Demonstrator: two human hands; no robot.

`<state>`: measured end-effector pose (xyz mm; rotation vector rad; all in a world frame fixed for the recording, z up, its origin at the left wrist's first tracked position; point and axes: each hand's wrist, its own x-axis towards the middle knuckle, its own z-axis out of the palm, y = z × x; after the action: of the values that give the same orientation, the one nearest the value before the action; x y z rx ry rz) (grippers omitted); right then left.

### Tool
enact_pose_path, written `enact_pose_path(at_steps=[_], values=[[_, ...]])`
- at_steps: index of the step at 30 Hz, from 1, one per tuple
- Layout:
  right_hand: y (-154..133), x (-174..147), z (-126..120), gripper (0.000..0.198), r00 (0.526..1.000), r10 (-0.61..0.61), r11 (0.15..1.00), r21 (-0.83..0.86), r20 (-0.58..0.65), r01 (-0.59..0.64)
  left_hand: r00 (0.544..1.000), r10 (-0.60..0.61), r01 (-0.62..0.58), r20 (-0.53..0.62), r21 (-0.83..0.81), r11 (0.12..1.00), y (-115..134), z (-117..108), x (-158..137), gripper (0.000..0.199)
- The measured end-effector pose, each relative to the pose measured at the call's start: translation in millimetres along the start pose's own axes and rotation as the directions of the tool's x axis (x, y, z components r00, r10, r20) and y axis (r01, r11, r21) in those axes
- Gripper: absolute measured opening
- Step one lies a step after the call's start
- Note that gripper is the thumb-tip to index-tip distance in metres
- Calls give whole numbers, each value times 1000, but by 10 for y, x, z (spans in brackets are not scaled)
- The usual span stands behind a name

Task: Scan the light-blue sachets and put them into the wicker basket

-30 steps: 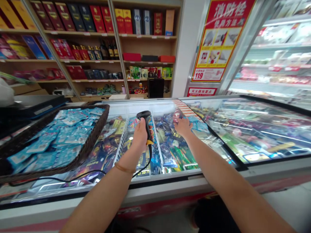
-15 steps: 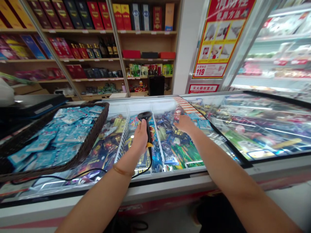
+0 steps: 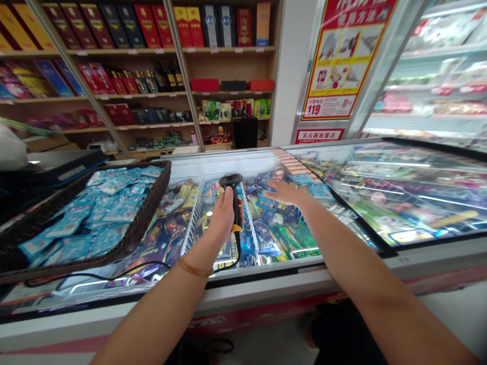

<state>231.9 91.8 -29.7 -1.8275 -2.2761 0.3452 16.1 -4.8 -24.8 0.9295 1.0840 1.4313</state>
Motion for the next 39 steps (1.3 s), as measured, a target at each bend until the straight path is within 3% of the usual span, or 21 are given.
enact_pose_path(at_steps=[2,6,10,17,24,29,33,36,39], values=[[-56,-16,16,75,999,-37,999,-30,8,38,1000,-4,4,6,-1,1000,-3,0,-5,51],[-95,-23,11,71,974,-163,983,-61,156,174,999,-19,19,28,-1,1000,-8,-7,-6,55],[-43,-36,-63,82,955,-193,974,-73,224,214,1000,-8,8,26,-10,1000,-77,-33,49,62],[14,-108,-205,78,984,-33,975,-209,175,70,999,17,-17,39,-5,1000,-180,-60,115,64],[132,-114,-287,58,998,-22,973,-230,65,37,997,30,-29,68,-3,1000,-188,-44,98,62],[292,-63,-323,44,996,75,997,11,-45,-74,996,33,-33,87,-11,999,-197,-33,90,63],[339,-10,-275,30,973,171,950,289,-153,-121,994,33,-33,102,-3,999,-202,-19,72,65],[269,24,-200,28,946,301,809,557,-116,-189,991,24,-27,135,16,1000,-210,-5,47,66],[127,73,-103,30,923,379,552,816,-64,-170,985,34,-41,167,36,999,-207,13,13,65]])
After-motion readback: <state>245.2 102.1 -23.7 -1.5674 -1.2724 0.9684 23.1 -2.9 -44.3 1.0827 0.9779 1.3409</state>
